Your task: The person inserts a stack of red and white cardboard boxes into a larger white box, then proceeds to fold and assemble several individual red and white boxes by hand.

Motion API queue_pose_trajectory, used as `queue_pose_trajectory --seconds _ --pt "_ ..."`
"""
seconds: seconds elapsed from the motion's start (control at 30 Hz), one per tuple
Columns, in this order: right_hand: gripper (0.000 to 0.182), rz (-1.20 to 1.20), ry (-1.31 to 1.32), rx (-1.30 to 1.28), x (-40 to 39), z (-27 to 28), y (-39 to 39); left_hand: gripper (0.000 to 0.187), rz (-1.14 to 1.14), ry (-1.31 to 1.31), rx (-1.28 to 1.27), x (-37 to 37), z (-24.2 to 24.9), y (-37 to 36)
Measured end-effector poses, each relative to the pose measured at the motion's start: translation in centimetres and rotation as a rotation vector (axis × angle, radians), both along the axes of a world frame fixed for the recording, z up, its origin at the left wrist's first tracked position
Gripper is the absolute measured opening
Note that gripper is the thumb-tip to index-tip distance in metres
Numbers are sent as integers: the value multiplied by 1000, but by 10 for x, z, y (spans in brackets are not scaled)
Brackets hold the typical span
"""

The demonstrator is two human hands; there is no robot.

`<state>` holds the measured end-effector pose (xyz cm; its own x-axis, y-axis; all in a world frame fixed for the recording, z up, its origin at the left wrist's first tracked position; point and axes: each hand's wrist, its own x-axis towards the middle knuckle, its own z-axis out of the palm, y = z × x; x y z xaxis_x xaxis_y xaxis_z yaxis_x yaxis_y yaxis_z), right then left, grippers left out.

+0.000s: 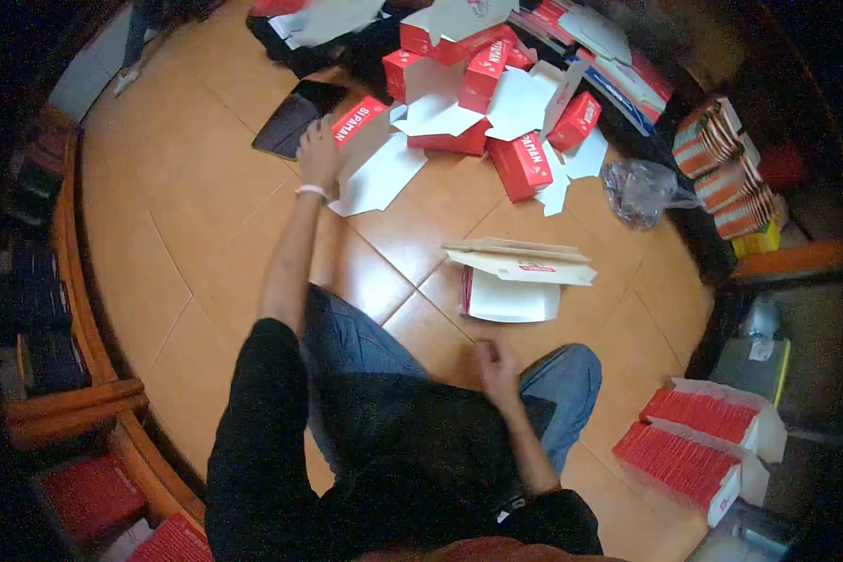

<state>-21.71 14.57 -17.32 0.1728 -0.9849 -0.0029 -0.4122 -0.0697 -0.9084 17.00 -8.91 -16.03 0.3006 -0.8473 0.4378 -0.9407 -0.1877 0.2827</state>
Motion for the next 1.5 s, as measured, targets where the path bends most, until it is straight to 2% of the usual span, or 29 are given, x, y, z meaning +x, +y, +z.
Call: queue_pose_trajectory --seconds 0.07,0.1,0.13,0.17,0.2,0.23,0.27,0.3,0.37,0.43,0.47,0.5,0.53,0.63,0.7,0.77,0.83,0.93,1.0,1.1,1.13,1.17,1.2,1.27,1.3,1.37,1.4,1.43,1.5 --pt "20 358 -92 27 31 6 2 53 -34 6 138 36 -24 -16" --pt "19 399 -72 183 48 22 -2 48 -53 6 270 55 -44 -15" --pt "19 431 -59 342 63 34 -7 42 -135 35 47 84 -75 -5" --pt "22 405 -251 419 77 25 -9 37 -220 73 -180 97 -100 5" --pt "25 375 -448 479 88 17 -11 39 -153 536 -141 83 -90 30" --pt "36 421 -451 503 96 16 -16 40 -66 992 -82 70 -69 67" --pt "48 476 -452 530 101 16 -18 42 -78 1013 -201 37 -48 102" --pt "48 452 -463 532 108 18 -15 44 -85 1034 -328 1 -35 137" --pt "60 362 -427 316 119 26 -8 51 -78 1097 -386 -29 -66 190" --pt "58 215 -542 174 124 38 -2 55 54 1290 -409 -123 -28 233" --pt "56 89 -652 34 121 42 0 57 126 1406 -274 -167 4 255" --pt "57 143 -420 -92 113 -7 1 57 115 1414 -275 -181 1 268" --pt "56 84 -468 -9 93 -17 11 55 -78 1365 -142 -192 -12 280" --pt "52 -190 -609 171 14 3 32 50 -625 1147 237 -216 -71 303" --pt "50 -373 -634 160 -43 21 33 46 -958 948 469 -233 -88 307" --pt "48 -476 -589 110 -89 37 29 46 -724 806 192 -243 -22 274" --pt "46 -484 -508 75 -119 45 15 47 -574 664 147 -243 -35 232" --pt "43 -380 -323 78 -138 41 -13 46 -563 505 54 -249 -27 180" --pt "41 -266 -174 66 -135 31 -36 52 -413 475 206 -252 -41 155" --pt "38 -83 88 -81 -110 6 -84 58 -467 457 145 -249 -89 136" --pt "36 -97 213 -260 -91 21 -93 51 -493 402 210 -246 -76 139" --pt "37 -47 132 -96 -83 24 -105 51 -484 405 221 -245 -86 139" --pt "37 -32 175 -166 -72 20 -115 45 -562 1048 143 -245 -103 143" --pt "37 -1 216 -235 -59 7 -137 38 -651 1418 59 -244 -106 143" --pt "38 -15 349 -307 -54 -2 -145 35 -690 1601 15 -243 -109 143" --pt "39 -32 486 -381 -56 -14 -151 36 -425 2136 142 -247 -113 137" --pt "41 -60 505 -254 -60 -11 -150 36 -424 1850 225 -245 -124 131" --pt "43 -89 523 -131 -64 -9 -151 37 -406 1562 300 -242 -106 127" --pt "43 -138 629 -88 -78 -2 -149 41 -444 569 163 -240 -64 136"
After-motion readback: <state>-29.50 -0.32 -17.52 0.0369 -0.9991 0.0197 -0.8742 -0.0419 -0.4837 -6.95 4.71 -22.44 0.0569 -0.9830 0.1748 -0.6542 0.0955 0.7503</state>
